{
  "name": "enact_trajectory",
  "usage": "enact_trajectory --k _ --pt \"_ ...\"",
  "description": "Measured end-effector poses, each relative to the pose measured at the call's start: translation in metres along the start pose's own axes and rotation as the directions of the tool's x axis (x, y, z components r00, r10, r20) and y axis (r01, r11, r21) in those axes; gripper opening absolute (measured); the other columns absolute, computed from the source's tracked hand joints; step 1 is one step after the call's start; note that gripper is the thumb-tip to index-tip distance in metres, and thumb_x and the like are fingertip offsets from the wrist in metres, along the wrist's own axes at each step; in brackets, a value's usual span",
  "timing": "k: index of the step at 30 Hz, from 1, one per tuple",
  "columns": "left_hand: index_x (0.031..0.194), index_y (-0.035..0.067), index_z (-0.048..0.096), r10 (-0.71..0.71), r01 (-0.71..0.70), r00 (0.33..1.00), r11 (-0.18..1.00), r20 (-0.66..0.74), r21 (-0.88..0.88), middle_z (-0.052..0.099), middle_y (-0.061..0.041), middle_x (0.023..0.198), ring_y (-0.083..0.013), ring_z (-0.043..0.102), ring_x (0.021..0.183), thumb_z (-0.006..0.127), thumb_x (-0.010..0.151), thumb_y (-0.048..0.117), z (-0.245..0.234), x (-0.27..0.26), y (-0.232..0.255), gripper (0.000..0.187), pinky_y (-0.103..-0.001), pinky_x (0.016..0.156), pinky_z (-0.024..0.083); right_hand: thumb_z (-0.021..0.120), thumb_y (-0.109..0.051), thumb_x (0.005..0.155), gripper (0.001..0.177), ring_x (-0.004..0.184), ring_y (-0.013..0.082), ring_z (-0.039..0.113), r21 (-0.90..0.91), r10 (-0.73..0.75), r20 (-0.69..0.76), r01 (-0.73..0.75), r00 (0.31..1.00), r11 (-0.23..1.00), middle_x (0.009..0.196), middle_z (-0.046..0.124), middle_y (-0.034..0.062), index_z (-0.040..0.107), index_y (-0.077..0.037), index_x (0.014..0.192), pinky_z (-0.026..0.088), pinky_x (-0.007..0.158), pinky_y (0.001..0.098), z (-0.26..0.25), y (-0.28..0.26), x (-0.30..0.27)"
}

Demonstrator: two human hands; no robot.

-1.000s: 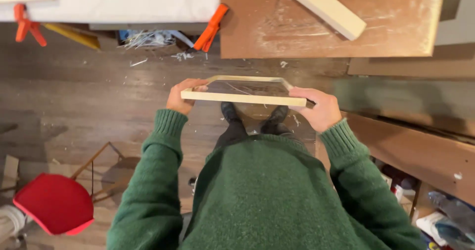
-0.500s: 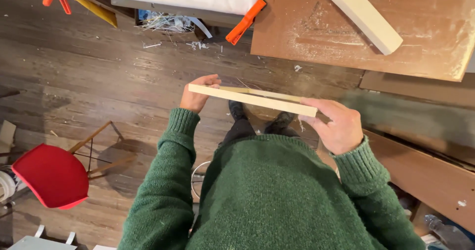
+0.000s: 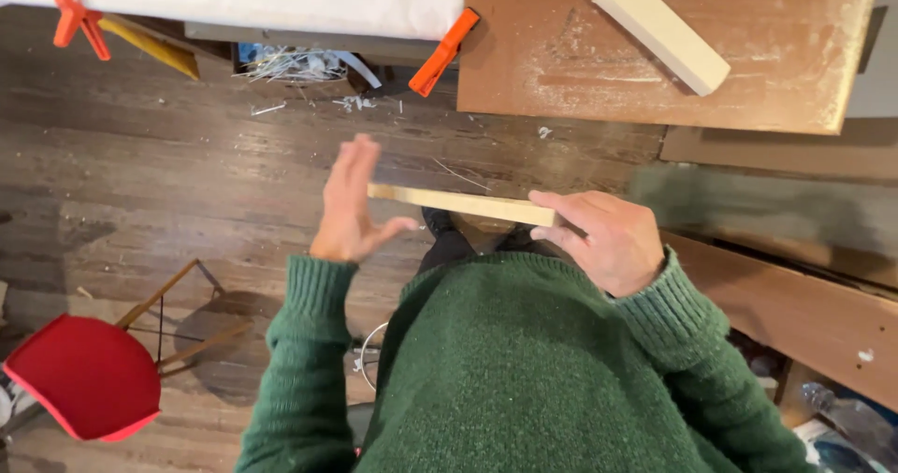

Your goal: The person is sanding and cleaning the edges of a newly assembled wooden frame in a workshop.

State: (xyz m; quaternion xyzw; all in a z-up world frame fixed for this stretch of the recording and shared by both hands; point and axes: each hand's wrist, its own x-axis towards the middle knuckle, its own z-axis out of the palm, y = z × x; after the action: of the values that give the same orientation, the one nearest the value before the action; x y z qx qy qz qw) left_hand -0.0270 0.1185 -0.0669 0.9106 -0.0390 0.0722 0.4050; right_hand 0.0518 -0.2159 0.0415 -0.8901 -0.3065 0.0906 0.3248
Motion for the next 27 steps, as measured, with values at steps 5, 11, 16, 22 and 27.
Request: enact_trajectory --k 5,11,16,22,27 --pt "0.11 0.007 0.065 -0.024 0.081 0.941 0.984 0.337 -0.157 0.07 -0.016 0.106 -0.0381 0.066 0.1 0.066 0.097 0.032 0.03 0.023 0.096 0.029 -0.047 0.087 0.051 0.079 -0.021 0.084 0.044 0.081 0.0242 0.068 -0.044 -0.131 0.026 0.132 0.991 0.99 0.09 0.072 0.0056 0.071 -0.009 0.125 0.055 0.072 0.0369 0.01 -0.013 0.01" --pt "0.088 0.008 0.064 0.013 0.053 0.98 0.945 0.197 -0.323 0.063 -0.014 0.073 -0.0363 0.064 0.066 0.046 0.107 0.024 0.056 0.017 0.128 0.031 -0.044 0.063 0.051 0.069 -0.004 0.084 0.051 0.095 0.0259 0.069 -0.157 -0.157 -0.146 0.134 0.977 0.979 0.106 0.071 0.0091 0.063 -0.001 0.135 0.056 0.081 0.0377 0.009 -0.037 0.017" --pt "0.077 0.003 0.067 -0.302 0.374 0.927 0.801 0.223 -0.467 0.059 -0.011 0.059 -0.022 0.057 0.052 0.039 0.107 0.03 0.037 -0.006 0.106 0.049 -0.038 0.05 0.044 0.067 -0.01 0.094 0.04 0.112 0.0283 0.068 -0.268 -0.181 -0.213 0.12 0.96 0.956 0.122 0.071 0.0127 0.06 -0.003 0.133 0.055 0.097 0.0405 0.004 0.054 -0.001" --pt "0.067 0.001 0.063 -0.207 0.301 0.947 0.841 0.248 -0.449 0.056 -0.003 0.052 -0.0119 0.053 0.046 0.035 0.11 0.038 0.035 0.012 0.117 0.063 -0.029 0.046 0.041 0.059 -0.037 0.106 0.038 0.112 0.0326 0.065 -0.562 0.488 0.248 -0.286 0.837 0.776 0.118 0.069 0.0162 0.064 -0.005 0.125 0.049 0.1 0.0467 -0.032 0.0 0.029" --pt "0.071 -0.001 0.066 -0.23 0.296 0.954 0.825 0.193 -0.481 0.058 -0.004 0.052 -0.011 0.053 0.043 0.036 0.108 0.043 0.035 0.005 0.111 0.065 -0.027 0.042 0.041 0.068 -0.034 0.091 0.037 0.107 0.0301 0.062 -0.387 -0.157 -0.133 0.094 0.979 0.917 0.107 0.066 0.0139 0.063 -0.004 0.112 0.047 0.097 0.0472 -0.027 -0.029 0.026"
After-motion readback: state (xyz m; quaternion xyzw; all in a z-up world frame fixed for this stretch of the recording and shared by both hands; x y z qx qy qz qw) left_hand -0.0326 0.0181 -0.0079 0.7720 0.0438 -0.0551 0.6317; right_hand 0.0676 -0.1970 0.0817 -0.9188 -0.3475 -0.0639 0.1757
